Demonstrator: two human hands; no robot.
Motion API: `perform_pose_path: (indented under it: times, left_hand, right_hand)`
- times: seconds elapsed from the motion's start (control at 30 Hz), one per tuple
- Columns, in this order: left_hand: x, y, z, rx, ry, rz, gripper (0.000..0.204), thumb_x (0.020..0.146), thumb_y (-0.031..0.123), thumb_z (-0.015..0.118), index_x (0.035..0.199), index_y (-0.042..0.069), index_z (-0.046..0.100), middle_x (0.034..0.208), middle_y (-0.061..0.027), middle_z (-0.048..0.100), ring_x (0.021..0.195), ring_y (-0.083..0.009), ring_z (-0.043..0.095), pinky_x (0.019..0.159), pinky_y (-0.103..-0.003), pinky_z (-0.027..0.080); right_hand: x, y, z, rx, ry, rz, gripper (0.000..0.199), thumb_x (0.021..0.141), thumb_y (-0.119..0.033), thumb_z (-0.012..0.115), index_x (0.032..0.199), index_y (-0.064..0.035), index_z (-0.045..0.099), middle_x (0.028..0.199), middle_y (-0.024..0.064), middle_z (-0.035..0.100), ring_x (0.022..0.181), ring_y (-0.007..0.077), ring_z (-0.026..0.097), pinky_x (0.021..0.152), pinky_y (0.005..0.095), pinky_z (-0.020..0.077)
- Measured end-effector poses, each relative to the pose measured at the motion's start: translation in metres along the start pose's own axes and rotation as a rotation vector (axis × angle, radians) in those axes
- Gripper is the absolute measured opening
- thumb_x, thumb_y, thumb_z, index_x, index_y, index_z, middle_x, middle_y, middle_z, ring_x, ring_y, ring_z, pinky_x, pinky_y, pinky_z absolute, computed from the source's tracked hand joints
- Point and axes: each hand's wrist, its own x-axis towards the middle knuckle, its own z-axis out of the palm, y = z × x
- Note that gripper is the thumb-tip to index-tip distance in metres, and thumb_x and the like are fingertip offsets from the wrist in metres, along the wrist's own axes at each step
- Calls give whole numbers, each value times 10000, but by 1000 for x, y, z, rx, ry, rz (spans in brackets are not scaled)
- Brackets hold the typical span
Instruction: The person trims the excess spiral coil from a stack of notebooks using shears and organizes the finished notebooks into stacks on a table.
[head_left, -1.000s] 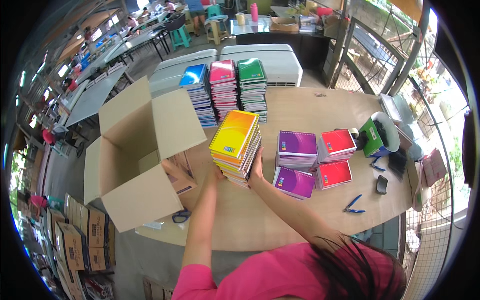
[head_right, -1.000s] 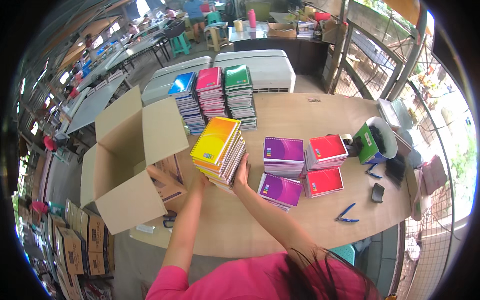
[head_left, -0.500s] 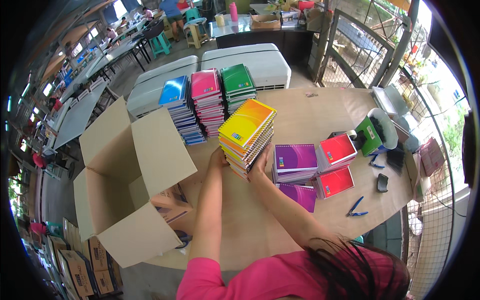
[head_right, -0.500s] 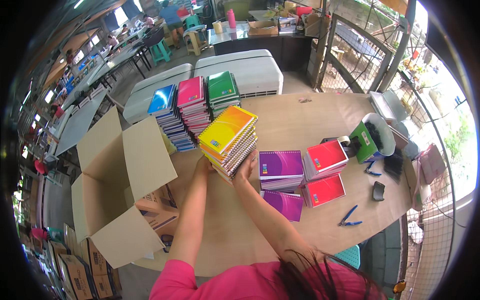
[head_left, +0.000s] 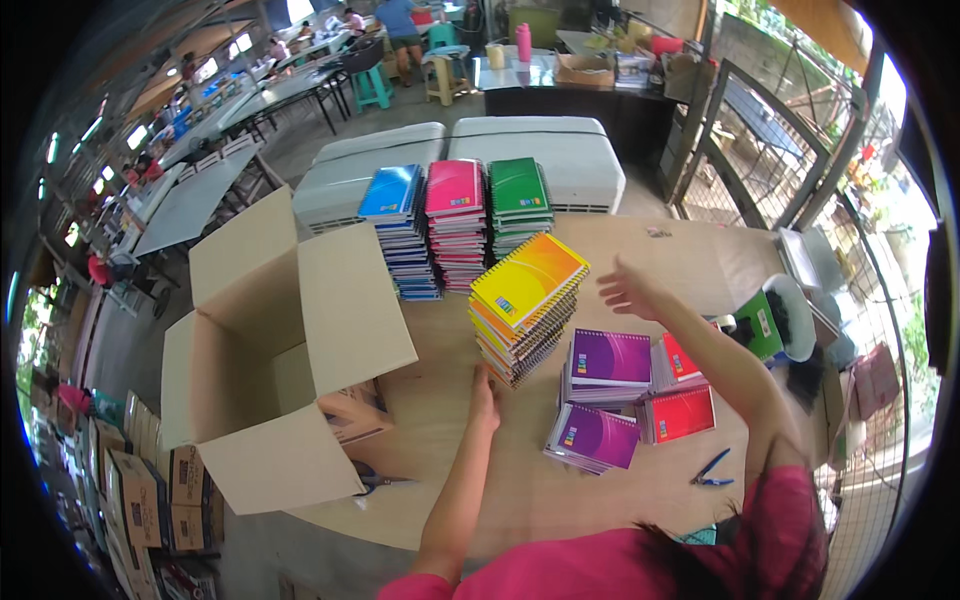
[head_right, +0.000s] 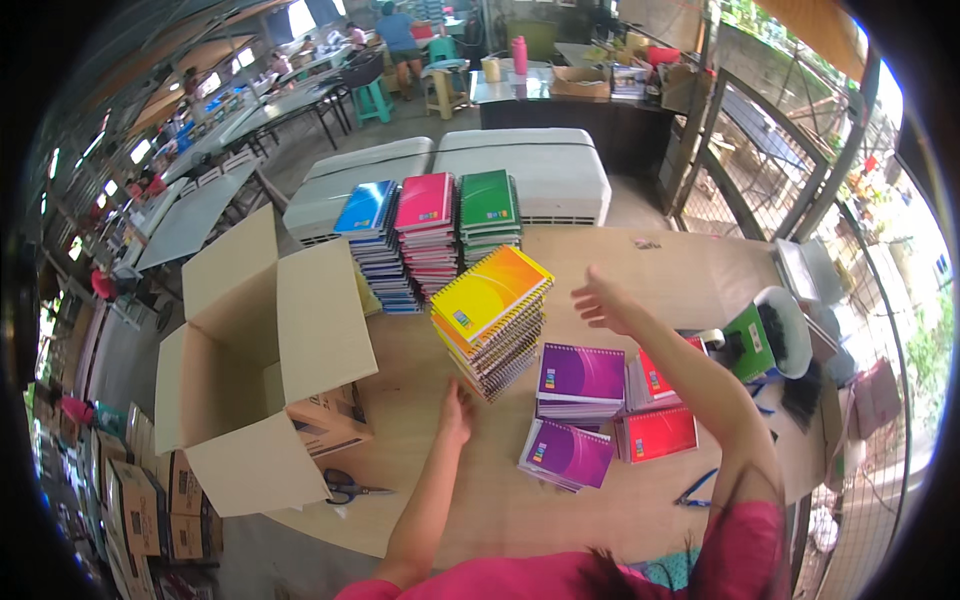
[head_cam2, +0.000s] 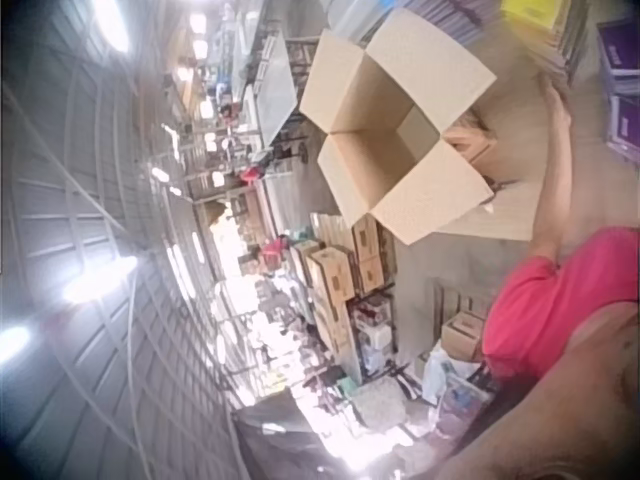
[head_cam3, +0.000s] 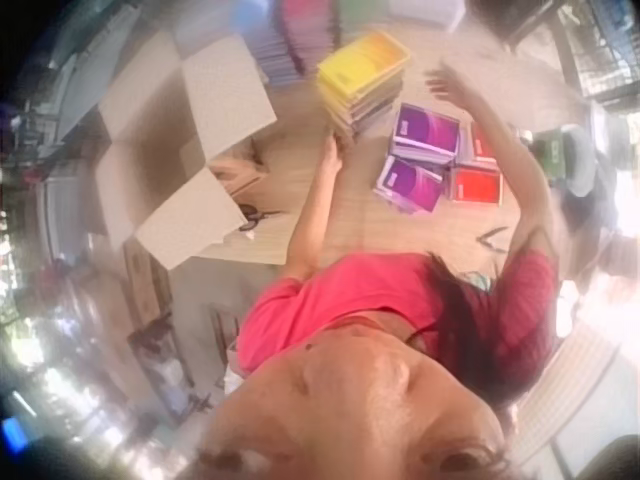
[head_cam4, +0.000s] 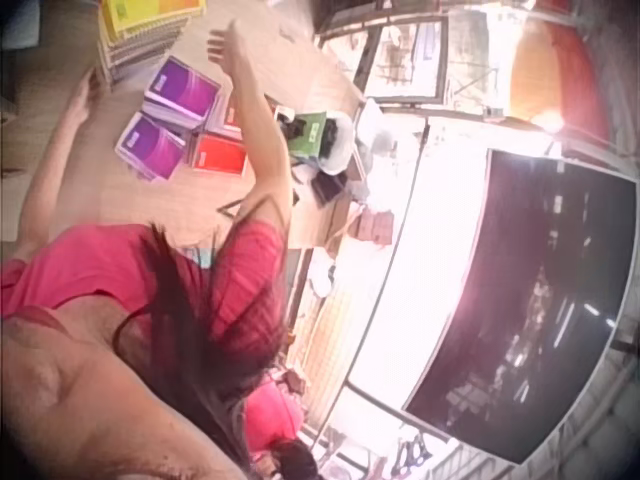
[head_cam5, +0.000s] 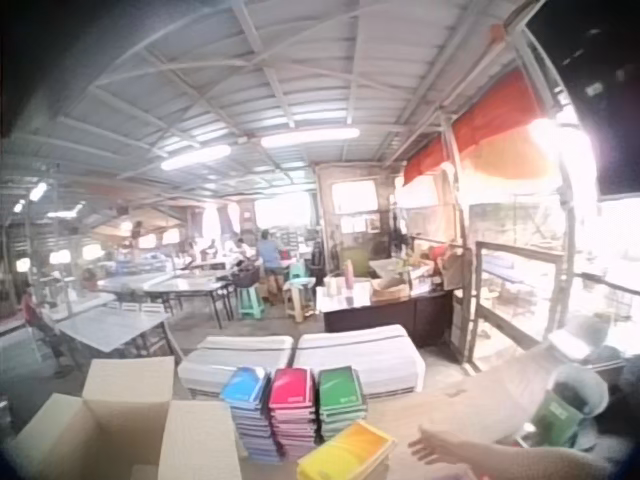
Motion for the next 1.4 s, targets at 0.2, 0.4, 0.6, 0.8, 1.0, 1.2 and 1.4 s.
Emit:
perform_pose_path:
  times: [0.2,0.4,0.6,0.8,1.0,1.2,1.4]
  left_hand:
    - [5,34,3,-56,-215,89,974,877,798,381,1542,96,257,1480,-107,444,1315,-250,441,1111,-435,287]
    - [-8,56,11,149,-366,-20,844,944,746,256,1549,158,277,1546,-74,373,1376,-233,386,1136,-427,272]
    - [20,48,24,266,-452,-23,846,946,748,260,1557,162,260,1557,-86,358,1377,-237,384,1129,-431,271]
    - [33,37,57,174,-490,-107,692,954,623,429,1445,136,442,1381,-59,552,1215,-202,520,1029,-396,385]
    - [36,19,113,174,-552,-150,779,972,679,345,1519,125,318,1501,-66,429,1318,-209,429,1046,-387,338]
    - [68,-15,152,114,-685,-109,857,903,760,409,1469,119,355,1391,-66,498,1275,-188,446,1057,-400,327]
    - [80,-19,193,33,-780,-10,894,917,687,480,1534,144,128,1567,-30,222,1464,-157,158,1204,-413,39]
  right_hand:
    - [105,19,62,-380,-375,188,867,928,-759,271,1537,-143,303,1530,300,274,1407,437,296,1131,591,259]
    - [130,59,72,-251,-801,280,850,921,-745,318,1571,-209,204,1624,178,118,1500,343,95,1150,651,156]
    - [102,62,45,-141,-823,278,856,917,-744,322,1574,-211,191,1639,117,101,1510,301,45,1149,668,125]
    - [94,60,10,-27,-749,259,863,913,-742,327,1578,-213,177,1653,56,83,1520,259,-5,1148,685,93]
    - [104,77,-58,-414,-649,21,783,941,-673,367,1564,-219,231,1641,60,146,1506,284,76,1165,652,55]
    - [158,53,-94,222,-395,168,769,947,-681,319,1514,-163,363,1576,164,306,1425,373,308,1118,705,133]
    - [181,20,-113,73,-196,195,768,945,-679,324,1502,-152,373,1552,177,326,1397,384,334,1102,706,164]
